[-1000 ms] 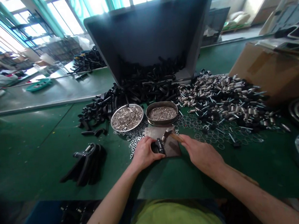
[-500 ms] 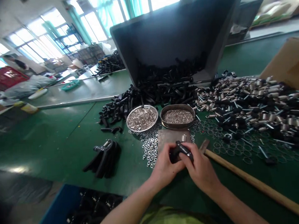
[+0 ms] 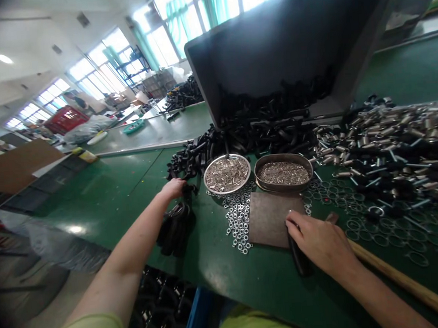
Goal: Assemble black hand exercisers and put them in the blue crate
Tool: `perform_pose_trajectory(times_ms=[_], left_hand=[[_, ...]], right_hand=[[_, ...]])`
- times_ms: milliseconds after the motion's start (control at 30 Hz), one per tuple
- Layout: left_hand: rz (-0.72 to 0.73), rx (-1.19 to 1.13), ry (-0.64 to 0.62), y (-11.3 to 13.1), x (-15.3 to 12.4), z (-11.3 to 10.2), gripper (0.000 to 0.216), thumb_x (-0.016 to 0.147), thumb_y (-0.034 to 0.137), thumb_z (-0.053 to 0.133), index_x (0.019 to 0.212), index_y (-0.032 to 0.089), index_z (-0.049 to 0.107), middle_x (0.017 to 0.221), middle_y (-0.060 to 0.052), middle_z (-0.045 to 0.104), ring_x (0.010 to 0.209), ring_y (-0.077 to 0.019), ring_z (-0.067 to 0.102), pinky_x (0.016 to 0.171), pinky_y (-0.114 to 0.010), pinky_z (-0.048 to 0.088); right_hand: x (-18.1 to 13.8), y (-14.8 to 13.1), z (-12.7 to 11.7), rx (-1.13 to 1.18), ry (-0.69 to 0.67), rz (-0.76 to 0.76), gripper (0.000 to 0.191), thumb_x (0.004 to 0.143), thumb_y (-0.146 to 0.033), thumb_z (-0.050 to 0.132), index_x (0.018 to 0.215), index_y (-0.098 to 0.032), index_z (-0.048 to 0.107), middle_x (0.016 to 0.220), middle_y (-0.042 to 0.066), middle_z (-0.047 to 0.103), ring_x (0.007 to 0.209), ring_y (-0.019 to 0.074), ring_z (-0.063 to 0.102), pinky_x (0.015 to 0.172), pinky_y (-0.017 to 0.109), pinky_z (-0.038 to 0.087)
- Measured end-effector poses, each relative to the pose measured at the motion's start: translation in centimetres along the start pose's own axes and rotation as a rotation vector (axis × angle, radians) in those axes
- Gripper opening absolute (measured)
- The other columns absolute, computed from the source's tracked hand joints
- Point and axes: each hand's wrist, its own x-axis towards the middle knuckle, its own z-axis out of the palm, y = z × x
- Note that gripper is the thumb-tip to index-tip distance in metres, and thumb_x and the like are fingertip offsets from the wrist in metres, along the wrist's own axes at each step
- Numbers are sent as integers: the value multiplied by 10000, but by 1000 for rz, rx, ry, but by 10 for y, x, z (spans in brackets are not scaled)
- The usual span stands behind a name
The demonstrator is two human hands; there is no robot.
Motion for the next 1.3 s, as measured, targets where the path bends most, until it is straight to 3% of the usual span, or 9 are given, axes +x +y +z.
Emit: perform_pose_trajectory(times_ms=[233,333,433,500,567,733,1000,1200,1300], left_hand=[[-71,-91,223,3,-18,-19,164,681,185,577,840,176,538,897,-85,631,892,-233,596,773,-303,439],[-45,-712,313,44,-55,-18,227,739,322,525,928,207,476,700,10,581,577,-141,545,556,-244,423],[78,-1390,-28,112,-107,3,434,650,388,646,1003,229,449,554,87,448,392,-65,359,409,-190,289],[121,-1610,-319,155,-138,20,582,552,346,758,1032,218,455,561,95,426,411,-44,336,406,-177,257],[123,-1744,-455,186,-160,32,617,518,344,802,1020,213,467,572,99,404,426,-33,306,395,-170,223],[82,-1776,-516,215,-179,33,618,511,299,827,1034,222,508,616,84,442,449,-32,307,415,-174,227],[62,-1742,-528,212,-179,28,581,524,348,823,1007,218,528,573,92,414,440,-38,287,406,-172,209],[149,-1659,-354,212,-178,33,502,568,304,803,968,200,517,723,40,532,608,-86,478,568,-207,413],[185,-1605,-379,211,-179,41,461,603,300,785,947,186,500,700,51,511,569,-65,452,535,-188,406]], right_hand=[[-4,6,-13,408,63,68,273,881,-418,437,908,-245,647,783,15,716,663,209,667,567,300,465],[-2,-8,-25,649,130,84,268,877,-396,456,894,-216,653,803,28,706,685,188,652,611,287,485],[-3,-30,-37,819,235,85,244,877,-361,474,890,-201,657,822,33,696,741,180,646,667,277,497],[-5,-42,-42,879,297,65,236,883,-344,476,870,-194,657,812,37,692,754,175,644,671,264,497],[-10,-50,-45,889,329,43,243,893,-337,464,841,-193,652,779,36,687,730,168,643,645,251,494],[-19,-50,-48,774,393,45,207,887,-308,471,798,-203,626,713,10,683,639,146,639,610,241,493],[-25,-47,-52,672,425,-89,155,893,-236,470,816,-212,602,745,2,696,654,133,658,601,231,485],[-27,-50,-48,638,413,-151,151,888,-216,472,792,-211,588,698,0,688,621,142,658,583,239,477],[-28,-50,-42,698,356,-124,166,894,-219,468,767,-214,575,675,-13,675,605,132,649,575,230,472]])
